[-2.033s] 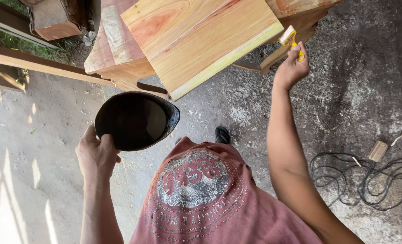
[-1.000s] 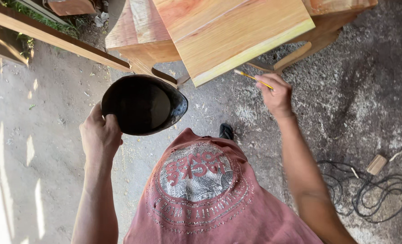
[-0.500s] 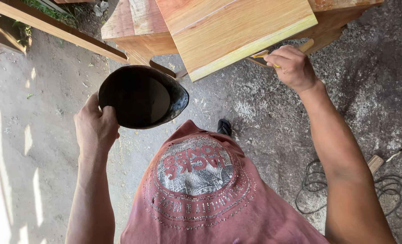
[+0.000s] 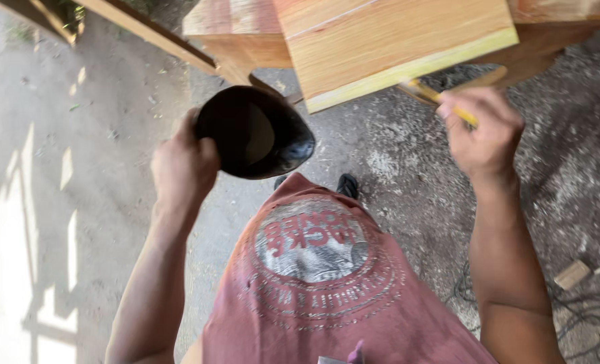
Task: The person wipes a wooden board with a blue cloth, then uses a brush to apply a light coating liquid to the board's edges and surface from a black bowl. They then dip a wide brush into a can of orange-brown stain and brush it across the board's face, working the stain over the wood surface.
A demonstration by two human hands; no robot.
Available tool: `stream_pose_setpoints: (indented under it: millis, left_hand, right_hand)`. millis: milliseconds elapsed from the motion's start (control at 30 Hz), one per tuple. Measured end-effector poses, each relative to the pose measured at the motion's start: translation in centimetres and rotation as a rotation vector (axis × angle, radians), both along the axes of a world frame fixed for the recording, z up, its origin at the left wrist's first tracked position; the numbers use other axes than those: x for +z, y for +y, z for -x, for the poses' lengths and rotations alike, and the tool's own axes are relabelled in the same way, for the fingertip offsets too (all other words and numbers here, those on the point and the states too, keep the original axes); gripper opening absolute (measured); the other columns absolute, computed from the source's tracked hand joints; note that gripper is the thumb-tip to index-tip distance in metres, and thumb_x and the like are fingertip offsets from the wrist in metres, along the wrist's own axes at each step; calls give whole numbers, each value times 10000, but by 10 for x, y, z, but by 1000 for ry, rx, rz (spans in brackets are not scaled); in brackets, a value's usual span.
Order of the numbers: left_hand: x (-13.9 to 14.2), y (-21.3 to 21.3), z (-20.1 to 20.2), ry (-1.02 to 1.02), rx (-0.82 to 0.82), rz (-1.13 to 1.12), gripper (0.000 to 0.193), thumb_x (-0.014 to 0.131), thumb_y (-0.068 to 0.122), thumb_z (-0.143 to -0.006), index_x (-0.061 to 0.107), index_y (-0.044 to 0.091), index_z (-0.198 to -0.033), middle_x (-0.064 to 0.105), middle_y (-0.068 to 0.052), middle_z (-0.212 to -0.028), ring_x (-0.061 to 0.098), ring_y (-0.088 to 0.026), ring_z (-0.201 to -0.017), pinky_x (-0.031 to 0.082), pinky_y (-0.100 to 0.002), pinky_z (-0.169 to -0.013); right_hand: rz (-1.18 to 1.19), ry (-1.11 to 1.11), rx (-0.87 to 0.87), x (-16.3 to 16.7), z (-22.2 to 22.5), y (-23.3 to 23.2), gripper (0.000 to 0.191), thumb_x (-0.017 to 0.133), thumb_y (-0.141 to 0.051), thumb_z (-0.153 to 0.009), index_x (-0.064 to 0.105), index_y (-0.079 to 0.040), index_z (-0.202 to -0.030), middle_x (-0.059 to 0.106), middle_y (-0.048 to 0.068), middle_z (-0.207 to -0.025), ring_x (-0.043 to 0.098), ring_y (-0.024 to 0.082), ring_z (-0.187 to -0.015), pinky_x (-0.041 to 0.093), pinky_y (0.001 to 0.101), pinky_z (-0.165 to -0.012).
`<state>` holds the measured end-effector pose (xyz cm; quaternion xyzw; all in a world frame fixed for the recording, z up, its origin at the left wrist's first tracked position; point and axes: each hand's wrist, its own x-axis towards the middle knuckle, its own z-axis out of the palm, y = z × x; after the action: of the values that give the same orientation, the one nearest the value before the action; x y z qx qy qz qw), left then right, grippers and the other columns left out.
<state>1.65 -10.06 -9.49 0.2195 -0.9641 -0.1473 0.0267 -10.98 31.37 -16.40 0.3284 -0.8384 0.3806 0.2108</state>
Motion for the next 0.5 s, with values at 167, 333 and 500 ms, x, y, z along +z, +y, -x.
stream_pose_setpoints:
  millis: [167, 333, 500]
  left_hand:
    - [-9, 12, 10, -87, -97, 154, 576, 582, 184, -863, 526, 58, -1422, 692, -242, -700, 685, -449, -623, 531, -583, -582]
    - [-7, 28, 22, -64, -149, 155, 573, 567, 165, -877, 472, 4, -1419, 693, -233, -668, 691, -438, -595, 543, -569, -556]
    - [-9, 34, 24, -41, -153, 124, 521, 564, 154, -857, 488, -56, -1328, 687, -251, -671, 708, -425, -608, 559, -543, -545]
  right_hand:
    - [62, -8, 522, 19, -17, -109, 165, 838, -13, -888, 769, -7, -1037, 700, 118, -902, 661, 211, -767, 526, 317, -630]
    - [-400, 62, 724, -50, -7, -213, 97, 720, -137, -785, 771, -71, -835, 693, 119, -803, 691, 301, -796, 563, 427, -752]
    - [-222, 24, 679, -88, 5, -269, 286, 612, -245, -890, 778, -72, -1046, 728, 145, -986, 694, 309, -874, 544, 443, -820]
